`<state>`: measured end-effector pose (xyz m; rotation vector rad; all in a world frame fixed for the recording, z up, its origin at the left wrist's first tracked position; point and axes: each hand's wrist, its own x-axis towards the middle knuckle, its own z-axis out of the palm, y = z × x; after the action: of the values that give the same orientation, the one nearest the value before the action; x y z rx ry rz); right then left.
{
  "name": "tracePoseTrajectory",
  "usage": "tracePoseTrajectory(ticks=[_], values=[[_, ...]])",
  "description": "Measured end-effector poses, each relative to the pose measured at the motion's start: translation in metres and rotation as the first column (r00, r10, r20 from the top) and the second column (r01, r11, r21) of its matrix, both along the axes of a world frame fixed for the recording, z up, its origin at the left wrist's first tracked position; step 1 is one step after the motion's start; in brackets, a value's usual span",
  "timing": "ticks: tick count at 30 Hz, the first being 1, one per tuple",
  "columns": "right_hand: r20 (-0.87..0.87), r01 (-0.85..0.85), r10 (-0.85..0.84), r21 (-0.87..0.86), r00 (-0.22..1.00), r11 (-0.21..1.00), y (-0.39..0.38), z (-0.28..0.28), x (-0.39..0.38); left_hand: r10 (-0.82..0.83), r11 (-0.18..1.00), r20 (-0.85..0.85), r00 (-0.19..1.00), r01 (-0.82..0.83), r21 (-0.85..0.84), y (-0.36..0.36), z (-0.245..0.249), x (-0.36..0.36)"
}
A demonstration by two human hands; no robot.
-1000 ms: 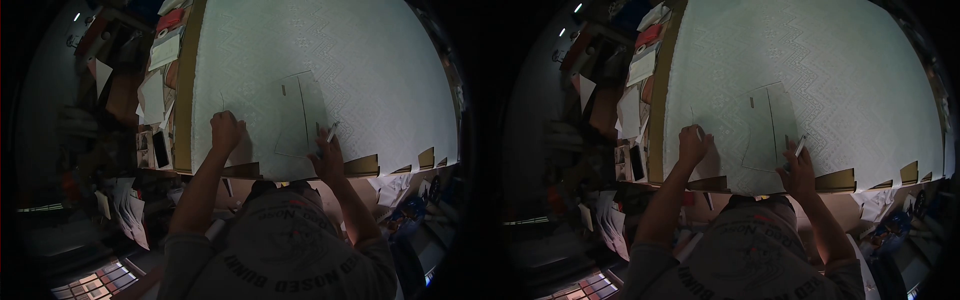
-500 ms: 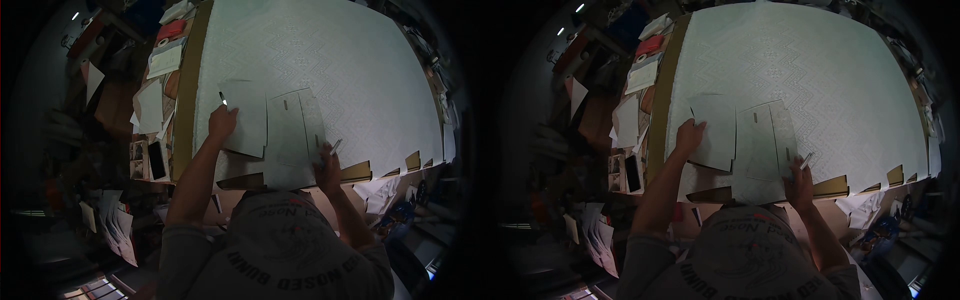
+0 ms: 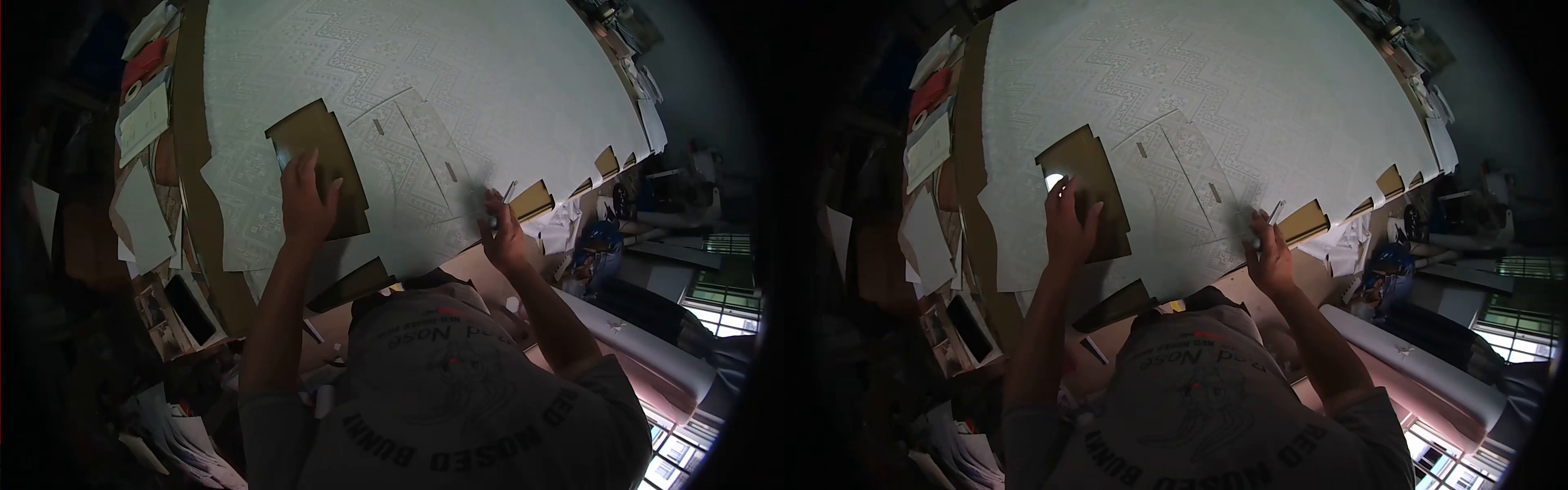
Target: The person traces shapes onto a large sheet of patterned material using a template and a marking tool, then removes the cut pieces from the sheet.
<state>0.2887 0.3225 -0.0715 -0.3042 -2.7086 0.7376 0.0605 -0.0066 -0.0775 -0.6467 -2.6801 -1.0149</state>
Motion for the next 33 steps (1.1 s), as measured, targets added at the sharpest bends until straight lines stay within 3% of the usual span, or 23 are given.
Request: tracePoseTrajectory(ticks=[2,5,12,14,18,21,27,33], values=[[-0.016,-0.038,0.039,0.059,0.999,0.998,0.000,0.000,0.004,-0.224,0.968,-0.058,0.973,0.229,0.104,0.038,-0.012,0.001],[-0.035,0.007,-0.005,0.061,0.999,0.998,-0.006,-0.008,0.005,-0.367,0.925,-0.080,0.927,0.373,0.078,0.077,-0.015,-0.002],[-0.063,-0.089,0.095,0.090,0.993,0.992,0.006,-0.006,0.007,-0.365,0.925,-0.159,0.917,0.340,-0.167,0.087,-0.021,-0.002],[-0.072,-0.148,0.151,0.043,0.986,0.988,0.018,-0.008,0.010,-0.329,0.944,-0.137,0.934,0.321,-0.075,0.089,-0.022,-0.001],[-0.113,-0.285,0.271,-0.132,0.956,0.949,0.045,-0.015,0.006,-0.274,0.949,-0.075,0.959,0.256,-0.185,0.095,-0.005,0.005],[-0.070,-0.302,0.294,-0.165,0.953,0.939,0.054,-0.005,-0.002,-0.284,0.933,-0.092,0.954,0.253,-0.257,0.095,-0.009,0.005],[-0.073,-0.356,0.349,-0.259,0.934,0.898,0.061,-0.004,-0.015,-0.235,0.942,-0.009,0.972,0.225,-0.251,0.099,-0.010,0.000],[-0.089,-0.381,0.372,-0.149,0.924,0.912,0.049,-0.009,-0.026,-0.293,0.899,0.008,0.956,0.278,-0.339,0.099,0.005,-0.002]])
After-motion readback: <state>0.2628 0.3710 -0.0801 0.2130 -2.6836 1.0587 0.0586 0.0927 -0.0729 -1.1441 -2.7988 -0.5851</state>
